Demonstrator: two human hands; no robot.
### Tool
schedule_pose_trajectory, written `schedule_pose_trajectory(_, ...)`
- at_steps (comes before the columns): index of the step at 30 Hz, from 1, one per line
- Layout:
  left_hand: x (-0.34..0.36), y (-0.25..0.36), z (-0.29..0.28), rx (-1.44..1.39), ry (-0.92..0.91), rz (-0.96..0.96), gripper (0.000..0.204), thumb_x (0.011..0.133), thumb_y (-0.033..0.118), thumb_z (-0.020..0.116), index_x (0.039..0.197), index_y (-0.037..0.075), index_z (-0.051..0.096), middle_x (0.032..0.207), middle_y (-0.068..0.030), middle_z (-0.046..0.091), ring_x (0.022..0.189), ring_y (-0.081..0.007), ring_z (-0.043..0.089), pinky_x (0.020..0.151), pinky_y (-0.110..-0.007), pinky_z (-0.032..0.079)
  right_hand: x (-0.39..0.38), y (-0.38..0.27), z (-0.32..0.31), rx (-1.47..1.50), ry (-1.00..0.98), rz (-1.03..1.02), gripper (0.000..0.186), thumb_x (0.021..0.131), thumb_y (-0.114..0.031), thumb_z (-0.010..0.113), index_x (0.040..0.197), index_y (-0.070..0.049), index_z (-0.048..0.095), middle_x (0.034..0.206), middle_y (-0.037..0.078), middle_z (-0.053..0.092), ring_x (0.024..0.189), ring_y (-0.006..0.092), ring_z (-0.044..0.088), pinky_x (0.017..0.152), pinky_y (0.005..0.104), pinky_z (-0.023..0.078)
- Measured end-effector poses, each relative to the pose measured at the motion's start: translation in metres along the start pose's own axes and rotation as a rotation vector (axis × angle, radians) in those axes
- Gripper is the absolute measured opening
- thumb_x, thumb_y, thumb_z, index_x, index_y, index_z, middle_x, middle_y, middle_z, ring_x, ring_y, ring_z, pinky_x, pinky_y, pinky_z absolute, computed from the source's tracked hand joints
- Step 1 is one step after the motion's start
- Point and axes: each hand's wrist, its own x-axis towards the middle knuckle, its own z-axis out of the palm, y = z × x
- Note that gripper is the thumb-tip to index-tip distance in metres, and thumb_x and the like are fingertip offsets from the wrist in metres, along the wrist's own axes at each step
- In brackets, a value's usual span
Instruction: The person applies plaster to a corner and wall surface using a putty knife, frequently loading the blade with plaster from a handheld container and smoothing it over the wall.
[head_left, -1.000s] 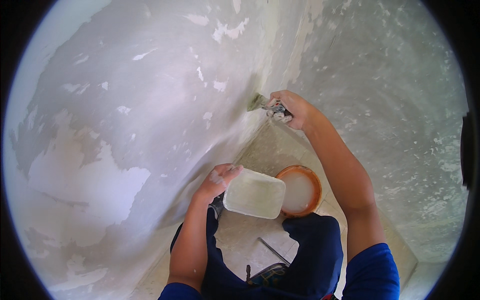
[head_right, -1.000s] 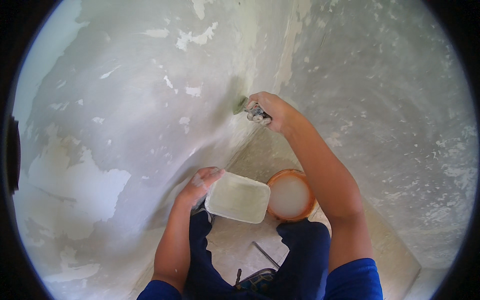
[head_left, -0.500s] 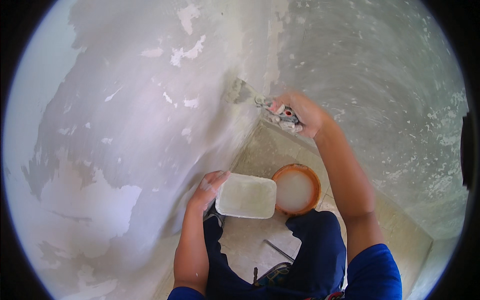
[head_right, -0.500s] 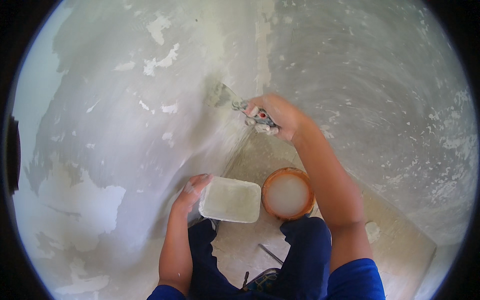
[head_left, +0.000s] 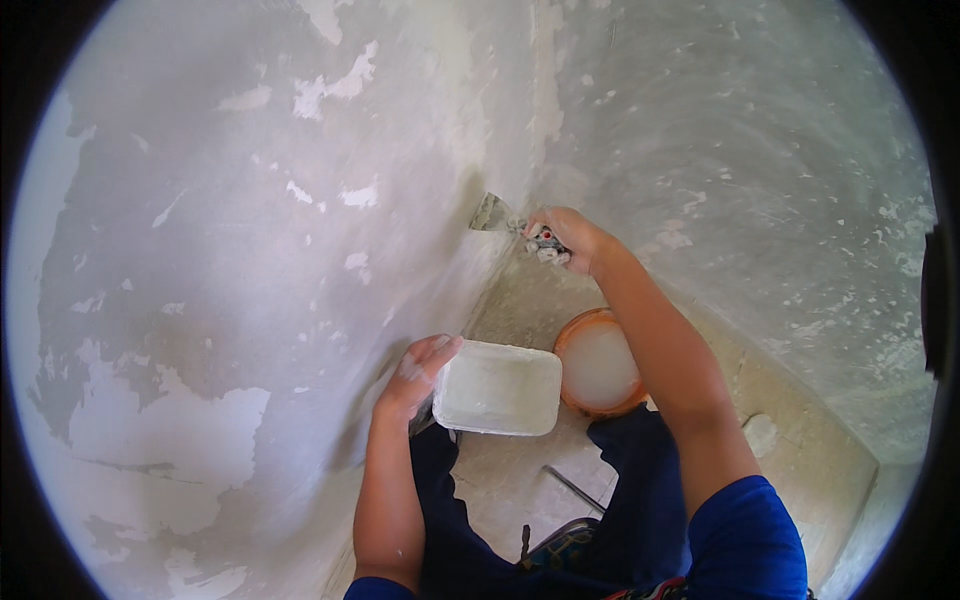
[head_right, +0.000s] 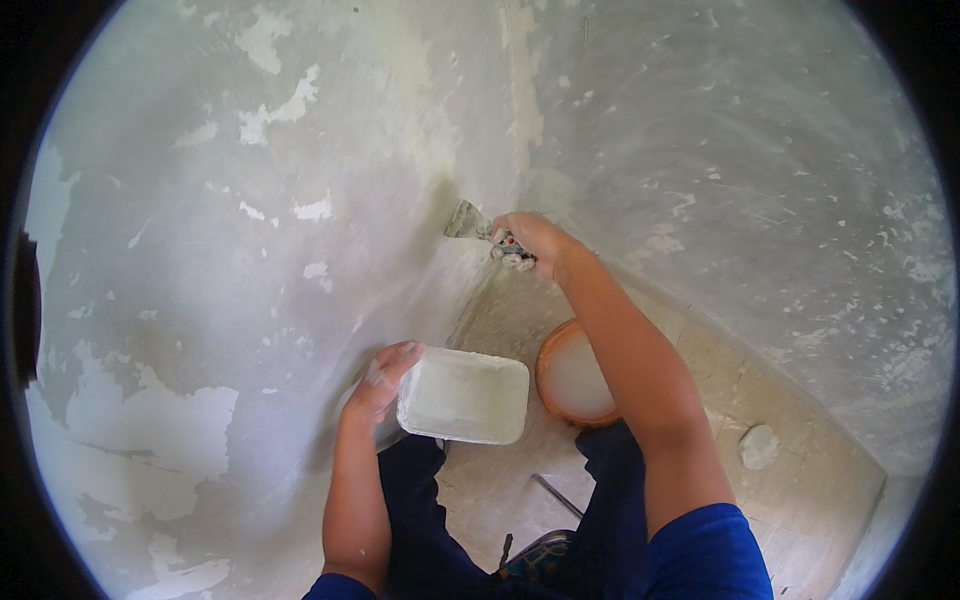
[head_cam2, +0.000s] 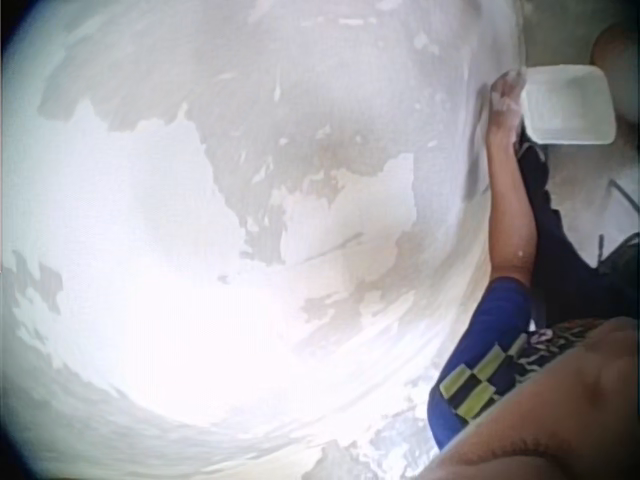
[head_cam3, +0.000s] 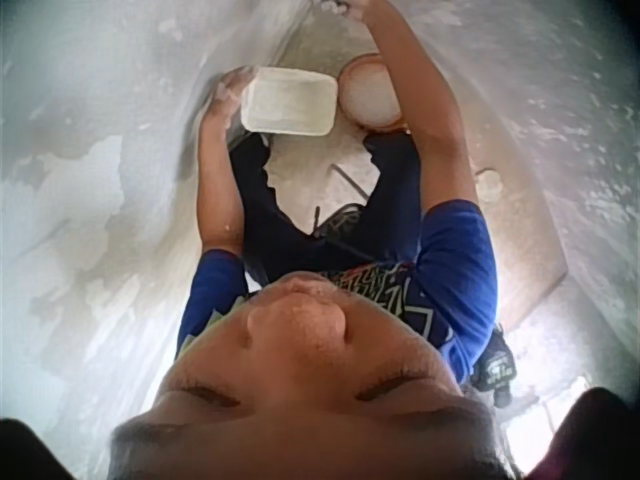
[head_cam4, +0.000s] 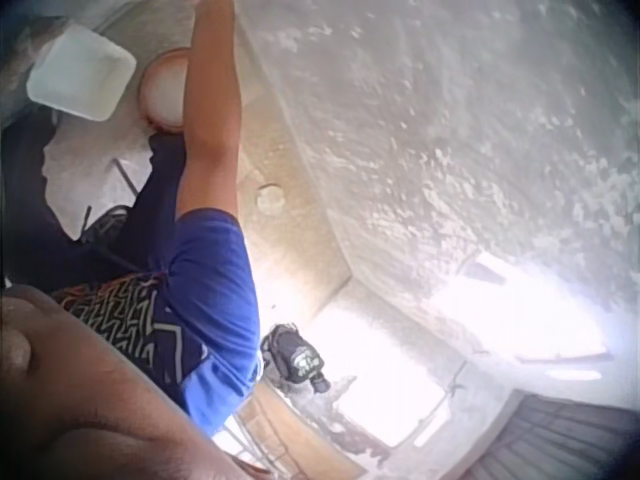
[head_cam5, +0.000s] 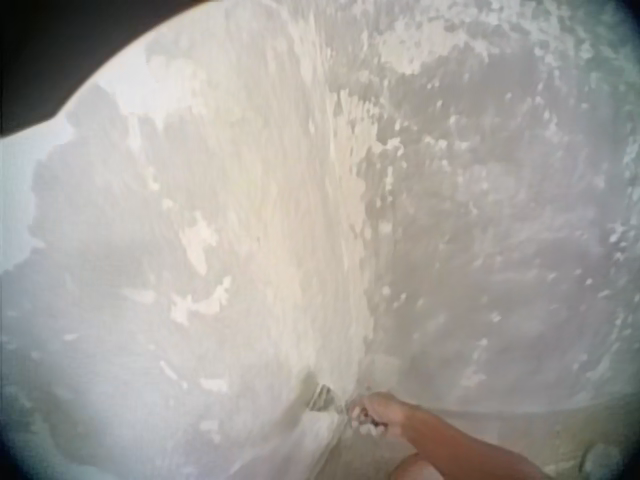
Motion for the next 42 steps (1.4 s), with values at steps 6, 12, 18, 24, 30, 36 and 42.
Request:
schedule_pose_trajectory(6,-0.001,0.0,0.0,0.016,0.038,-0.011,0.036,0.099,0.04,0.069,0.095,0.005,0.07,0.09,0.0015,0.067,0.089,-0.0095,0.057,0.084,-0.029,0.044,-0.012,-0.019,0.02,-0.05,-0.048,-0.015,0.013,0.089,-0.019,0.064,0.082,-0.008,0.065,0.066,0.004,0.06,0.045,0.0121,0.05,0.038,0.0268,0.033)
schedule_pose_trajectory(12,-0.003,-0.002,-0.003,-0.025,-0.017,0.051,0.033,0.098,0.04,0.071,0.091,0.007,0.068,0.087,0.0035,0.064,0.086,-0.009,0.054,0.082,-0.028,0.042,-0.018,-0.035,0.031,-0.072,-0.069,0.003,0.014,0.091,-0.019,0.062,0.082,-0.008,0.063,0.068,0.005,0.062,0.047,0.0121,0.05,0.04,0.0273,0.034)
schedule_pose_trajectory(18,-0.005,-0.004,-0.005,-0.007,-0.002,0.069,0.033,0.098,0.039,0.071,0.089,0.007,0.067,0.086,0.0044,0.063,0.084,-0.0086,0.053,0.079,-0.028,0.041,-0.037,-0.047,0.051,-0.051,-0.042,-0.061,0.011,0.087,-0.015,0.065,0.08,-0.006,0.063,0.07,0.006,0.063,0.05,0.0131,0.057,0.042,0.0274,0.042)
schedule_pose_trajectory(24,-0.015,0.009,0.005,-0.007,0.086,0.006,0.037,0.097,0.042,0.071,0.097,0.005,0.07,0.094,0.0012,0.066,0.09,-0.0106,0.057,0.083,-0.028,0.044,-0.092,-0.068,0.071,-0.057,-0.052,-0.188,0.01,0.089,-0.012,0.062,0.082,-0.005,0.061,0.069,0.005,0.058,0.049,0.0107,0.046,0.041,0.0277,0.032)
schedule_pose_trajectory(30,-0.004,-0.001,-0.002,-0.032,0.054,-0.013,0.037,0.096,0.042,0.072,0.097,0.005,0.069,0.093,0.0009,0.065,0.091,-0.0108,0.056,0.084,-0.029,0.043,-0.117,-0.054,0.032,0.007,-0.141,-0.267,0.014,0.092,-0.014,0.059,0.084,-0.003,0.062,0.068,0.005,0.056,0.048,0.0106,0.043,0.042,0.0275,0.029)
schedule_pose_trajectory(36,0.007,-0.015,-0.007,-0.021,0.008,-0.003,0.034,0.097,0.041,0.072,0.094,0.007,0.068,0.09,0.0029,0.063,0.088,-0.0094,0.054,0.083,-0.028,0.043,-0.048,0.011,-0.005,0.055,0.058,-0.124,0.014,0.091,-0.018,0.063,0.083,-0.006,0.064,0.07,0.003,0.059,0.051,0.0115,0.049,0.044,0.029,0.036)
schedule_pose_trajectory(42,-0.001,-0.004,-0.001,-0.043,0.035,-0.037,0.031,0.098,0.037,0.07,0.098,0.006,0.069,0.094,0.0017,0.066,0.091,-0.0094,0.058,0.084,-0.028,0.045,-0.014,0.021,-0.013,0.078,0.016,-0.02,0.014,0.092,-0.017,0.063,0.082,-0.007,0.065,0.068,0.002,0.058,0.049,0.0124,0.05,0.044,0.0314,0.036)
